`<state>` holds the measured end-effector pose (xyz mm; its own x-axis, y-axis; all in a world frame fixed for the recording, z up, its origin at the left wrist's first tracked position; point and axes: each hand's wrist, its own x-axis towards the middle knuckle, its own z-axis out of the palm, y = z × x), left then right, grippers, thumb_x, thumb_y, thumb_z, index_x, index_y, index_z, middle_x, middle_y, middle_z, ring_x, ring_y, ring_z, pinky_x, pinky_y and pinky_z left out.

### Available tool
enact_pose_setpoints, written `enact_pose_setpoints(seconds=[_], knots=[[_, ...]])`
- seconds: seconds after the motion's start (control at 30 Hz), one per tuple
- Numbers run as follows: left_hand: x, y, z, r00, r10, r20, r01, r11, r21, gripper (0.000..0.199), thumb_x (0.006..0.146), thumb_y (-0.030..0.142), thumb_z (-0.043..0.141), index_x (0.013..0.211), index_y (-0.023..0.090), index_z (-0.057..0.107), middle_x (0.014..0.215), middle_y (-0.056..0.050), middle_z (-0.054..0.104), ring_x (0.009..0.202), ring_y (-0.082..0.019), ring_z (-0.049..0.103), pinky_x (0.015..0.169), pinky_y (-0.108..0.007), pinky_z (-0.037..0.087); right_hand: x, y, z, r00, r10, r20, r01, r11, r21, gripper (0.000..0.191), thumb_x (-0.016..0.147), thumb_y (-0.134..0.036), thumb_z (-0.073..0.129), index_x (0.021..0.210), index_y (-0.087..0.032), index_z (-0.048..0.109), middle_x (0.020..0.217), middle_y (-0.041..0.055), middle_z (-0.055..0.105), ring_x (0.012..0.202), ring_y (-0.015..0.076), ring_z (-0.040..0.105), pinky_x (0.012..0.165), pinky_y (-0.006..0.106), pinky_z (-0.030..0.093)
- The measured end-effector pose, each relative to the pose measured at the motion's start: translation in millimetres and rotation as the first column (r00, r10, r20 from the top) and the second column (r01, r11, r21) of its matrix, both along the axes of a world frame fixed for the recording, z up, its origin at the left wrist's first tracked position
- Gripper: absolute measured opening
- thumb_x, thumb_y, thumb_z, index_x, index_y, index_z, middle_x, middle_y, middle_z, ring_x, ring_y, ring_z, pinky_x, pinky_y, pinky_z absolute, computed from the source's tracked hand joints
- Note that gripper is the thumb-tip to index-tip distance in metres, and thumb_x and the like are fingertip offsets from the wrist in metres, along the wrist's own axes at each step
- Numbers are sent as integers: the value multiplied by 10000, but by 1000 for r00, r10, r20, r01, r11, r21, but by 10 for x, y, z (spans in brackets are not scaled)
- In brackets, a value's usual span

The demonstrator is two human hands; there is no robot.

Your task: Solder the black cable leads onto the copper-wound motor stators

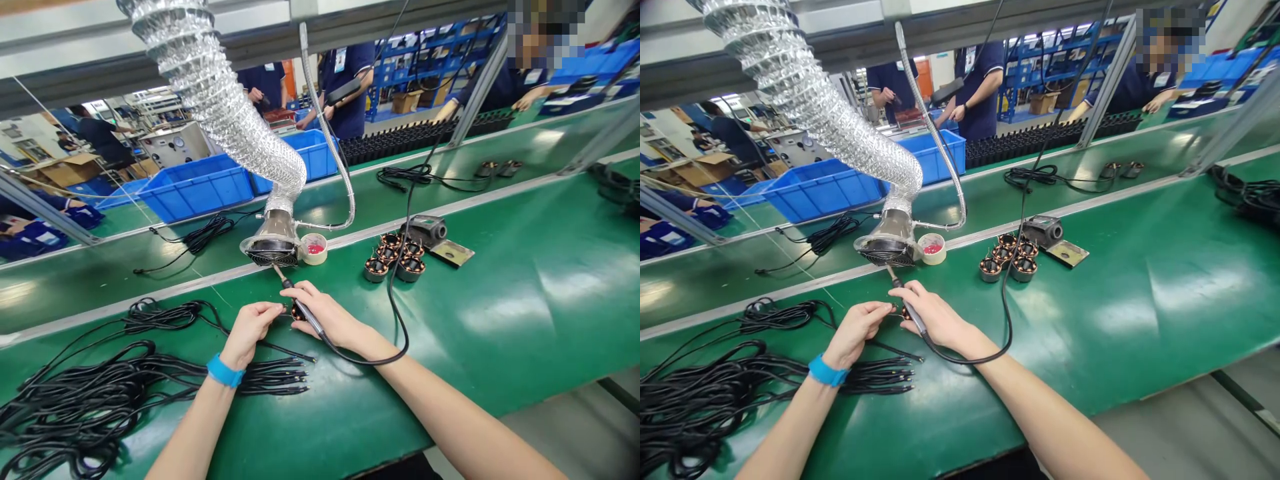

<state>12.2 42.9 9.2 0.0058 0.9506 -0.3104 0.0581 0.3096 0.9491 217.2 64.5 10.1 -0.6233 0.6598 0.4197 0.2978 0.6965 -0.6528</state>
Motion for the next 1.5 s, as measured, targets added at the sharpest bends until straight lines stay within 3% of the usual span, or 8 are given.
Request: enact_pose_setpoints(seconds=[0.3, 0.5, 0.73, 0.93, 1.1, 1.23, 1.37, 1.5], knots=[[-80, -48, 103, 981, -152, -118, 146, 988, -52, 518, 727, 598, 724, 884, 105, 718, 535, 100, 226, 479, -64, 154, 438, -228, 90, 42, -18, 85, 998, 12, 65, -17, 996, 83, 637, 856, -223, 706, 1412, -202, 395, 1243, 106, 514, 976, 182, 592, 861, 301, 495], [-80, -86, 108, 961, -219, -168, 209, 975, -72, 522, 657, 667, 737, 745, 160, 648, 541, 74, 323, 473, -72, 228, 445, -210, 112, 101, -133, 280, 985, -153, 81, 125, 952, 281, 557, 904, -470, 618, 1374, -215, 463, 1160, 88, 563, 917, 179, 589, 809, 283, 486], [-77, 79, -43, 996, -40, -74, 39, 999, -9, 469, 543, 570, 842, 767, 207, 646, 532, 57, 439, 404, -68, 270, 423, -200, 143, 702, -304, 226, 905, -426, -4, 338, 712, 615, 270, 994, -378, 465, 1088, -204, 648, 742, 21, 519, 655, 159, 483, 632, 299, 424], [-136, 455, -3, 995, 99, 13, -100, 994, 46, 546, 498, 519, 860, 808, 129, 636, 516, 90, 415, 370, -5, 187, 377, -150, 112, 1286, -151, -17, 681, -709, -182, 663, 492, 564, 244, 999, -230, 433, 1110, -216, 650, 819, 50, 547, 740, 169, 531, 680, 293, 464], [-222, 576, 101, 970, 240, -47, -229, 958, 172, 412, 637, 448, 765, 813, 90, 664, 698, -32, 612, 477, -75, 453, 412, -188, 362, 1351, 79, -99, 720, -694, -13, 611, 626, 484, 301, 976, -157, 443, 1241, -208, 577, 1019, 94, 573, 865, 197, 590, 766, 328, 520], [-180, 284, 241, 861, 490, -134, -344, 757, 555, 374, 886, 462, 526, 1007, 138, 667, 903, -63, 669, 692, -152, 616, 625, -256, 502, 1314, 215, -179, 762, -645, 62, 562, 705, 431, 419, 905, -79, 475, 1291, -225, 547, 1133, 129, 550, 960, 252, 596, 858, 433, 525], [53, -84, 267, 844, 271, -462, 51, 818, 573, 376, 970, 436, 415, 1079, 207, 692, 561, 17, 551, 541, -168, 565, 598, -266, 442, 1275, 282, -242, 781, -618, 86, 538, 737, 408, 414, 888, -82, 457, 1265, -216, 562, 1151, 147, 533, 988, 285, 580, 877, 487, 518], [207, -205, 158, 656, -23, -754, 453, 812, 369, 290, 932, 358, 507, 823, 229, 743, 755, -62, 703, 748, -225, 651, 716, -292, 424, 1143, 183, -200, 850, -522, 66, 474, 815, 333, 368, 911, -113, 429, 1251, -214, 528, 1133, 126, 489, 982, 251, 589, 861, 430, 537]])
